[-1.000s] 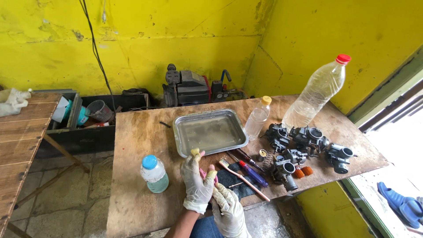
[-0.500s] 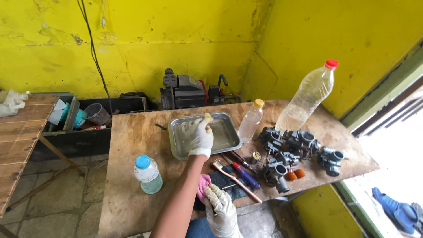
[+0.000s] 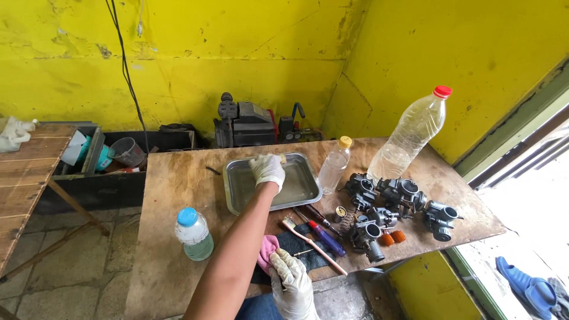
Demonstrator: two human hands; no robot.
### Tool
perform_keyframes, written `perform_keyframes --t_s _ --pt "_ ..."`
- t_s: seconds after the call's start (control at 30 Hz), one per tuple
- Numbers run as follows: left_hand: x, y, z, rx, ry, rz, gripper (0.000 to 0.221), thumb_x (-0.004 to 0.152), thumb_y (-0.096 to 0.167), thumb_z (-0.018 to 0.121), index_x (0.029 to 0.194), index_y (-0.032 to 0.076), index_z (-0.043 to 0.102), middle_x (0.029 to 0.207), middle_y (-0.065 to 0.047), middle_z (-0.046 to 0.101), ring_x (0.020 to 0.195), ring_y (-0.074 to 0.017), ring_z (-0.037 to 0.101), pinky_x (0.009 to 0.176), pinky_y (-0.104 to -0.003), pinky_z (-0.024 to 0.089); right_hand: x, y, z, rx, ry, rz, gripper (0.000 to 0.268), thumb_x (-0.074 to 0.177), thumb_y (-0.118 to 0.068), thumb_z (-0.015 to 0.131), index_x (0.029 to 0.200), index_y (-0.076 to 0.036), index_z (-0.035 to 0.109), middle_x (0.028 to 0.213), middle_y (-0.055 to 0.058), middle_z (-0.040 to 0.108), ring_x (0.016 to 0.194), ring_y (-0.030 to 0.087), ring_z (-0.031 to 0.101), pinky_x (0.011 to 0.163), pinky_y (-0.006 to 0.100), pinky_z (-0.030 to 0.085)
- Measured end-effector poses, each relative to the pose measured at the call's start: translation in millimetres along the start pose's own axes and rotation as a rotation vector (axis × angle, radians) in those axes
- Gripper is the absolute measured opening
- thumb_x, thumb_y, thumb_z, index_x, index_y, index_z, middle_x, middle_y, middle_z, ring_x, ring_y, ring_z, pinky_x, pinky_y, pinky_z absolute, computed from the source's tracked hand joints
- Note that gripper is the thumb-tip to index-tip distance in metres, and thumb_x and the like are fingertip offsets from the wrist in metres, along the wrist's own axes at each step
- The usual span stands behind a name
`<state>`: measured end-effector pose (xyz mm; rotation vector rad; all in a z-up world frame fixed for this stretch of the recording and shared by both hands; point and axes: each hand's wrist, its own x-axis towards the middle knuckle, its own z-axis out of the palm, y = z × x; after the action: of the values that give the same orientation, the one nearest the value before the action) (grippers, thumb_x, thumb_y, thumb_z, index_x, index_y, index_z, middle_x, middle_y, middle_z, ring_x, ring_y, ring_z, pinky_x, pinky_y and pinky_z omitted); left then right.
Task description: The person cleans a small orange carburetor part by wiping it with a pink cloth and scrubbing it with a toothbrush in a metal tray of liquid. The person repeatedly dips the part into the liquid and scrubs different areas.
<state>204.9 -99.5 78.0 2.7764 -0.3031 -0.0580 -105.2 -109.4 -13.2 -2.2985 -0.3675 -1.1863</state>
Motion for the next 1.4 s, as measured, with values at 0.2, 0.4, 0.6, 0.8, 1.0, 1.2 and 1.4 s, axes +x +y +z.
perform_keyframes --t_s 0.2,0.4,0.6,0.8,1.0,1.2,1.4 --pt "2 -11 27 0.026 -0.023 -0.002 0.048 0.1 0.014 0.047 0.117 0.051 0.073 0.124 0.001 0.072 0.117 -0.0278 0.062 0.094 -0.045 0.037 6 -6 -4 -0.013 0.028 0.026 0.034 0.094 -0.013 0.07 0.128 -0.014 0.07 0.13 0.008 0.071 0.112 0.025 0.073 0.097 0.035 0.058" --pt "-5 -9 21 0.019 -0.079 0.003 0.057 0.09 0.009 0.055 0.124 0.052 0.069 0.127 0.001 0.068 0.122 -0.0281 0.058 0.099 -0.045 0.036 2 -1 -1 0.0 0.013 0.006 0.036 0.094 -0.012 0.071 0.131 -0.012 0.067 0.131 0.009 0.07 0.116 0.027 0.07 0.099 0.037 0.058" --pt "-8 -6 17 0.057 -0.092 0.004 0.043 0.089 0.022 0.06 0.12 0.049 0.073 0.128 0.001 0.067 0.124 -0.028 0.056 0.101 -0.047 0.035 4 -4 -2 0.001 0.022 0.021 0.035 0.095 -0.014 0.07 0.131 -0.013 0.068 0.131 0.01 0.069 0.114 0.028 0.071 0.096 0.037 0.059" --pt "-7 -7 17 0.035 -0.016 0.069 0.048 0.096 0.02 0.055 0.126 0.055 0.069 0.124 0.0 0.067 0.114 -0.0282 0.057 0.094 -0.046 0.034 0 -1 -1 0.0 0.01 0.025 0.035 0.095 -0.013 0.07 0.129 -0.013 0.069 0.131 0.008 0.07 0.116 0.028 0.071 0.099 0.038 0.057" --pt "-11 -3 10 0.121 -0.168 0.042 0.047 0.092 0.021 0.057 0.12 0.057 0.071 0.135 0.007 0.065 0.125 -0.0258 0.054 0.1 -0.046 0.033 4 -4 -3 -0.004 0.023 0.023 0.035 0.095 -0.014 0.07 0.13 -0.013 0.068 0.131 0.009 0.07 0.115 0.028 0.071 0.098 0.037 0.059" --pt "-16 -4 12 0.107 -0.105 0.023 0.037 0.087 0.037 0.063 0.122 0.045 0.072 0.128 0.002 0.07 0.125 -0.0277 0.057 0.1 -0.046 0.035 2 -3 -2 -0.015 0.033 0.029 0.035 0.095 -0.016 0.071 0.13 -0.015 0.068 0.131 0.009 0.07 0.114 0.027 0.071 0.098 0.037 0.058" --pt "-16 -3 8 0.099 -0.149 0.012 0.033 0.087 0.032 0.064 0.112 0.051 0.075 0.129 0.006 0.07 0.126 -0.026 0.057 0.1 -0.046 0.034 4 -4 -3 -0.006 0.031 0.019 0.036 0.095 -0.015 0.071 0.131 -0.015 0.067 0.131 0.01 0.07 0.113 0.028 0.071 0.096 0.038 0.059"
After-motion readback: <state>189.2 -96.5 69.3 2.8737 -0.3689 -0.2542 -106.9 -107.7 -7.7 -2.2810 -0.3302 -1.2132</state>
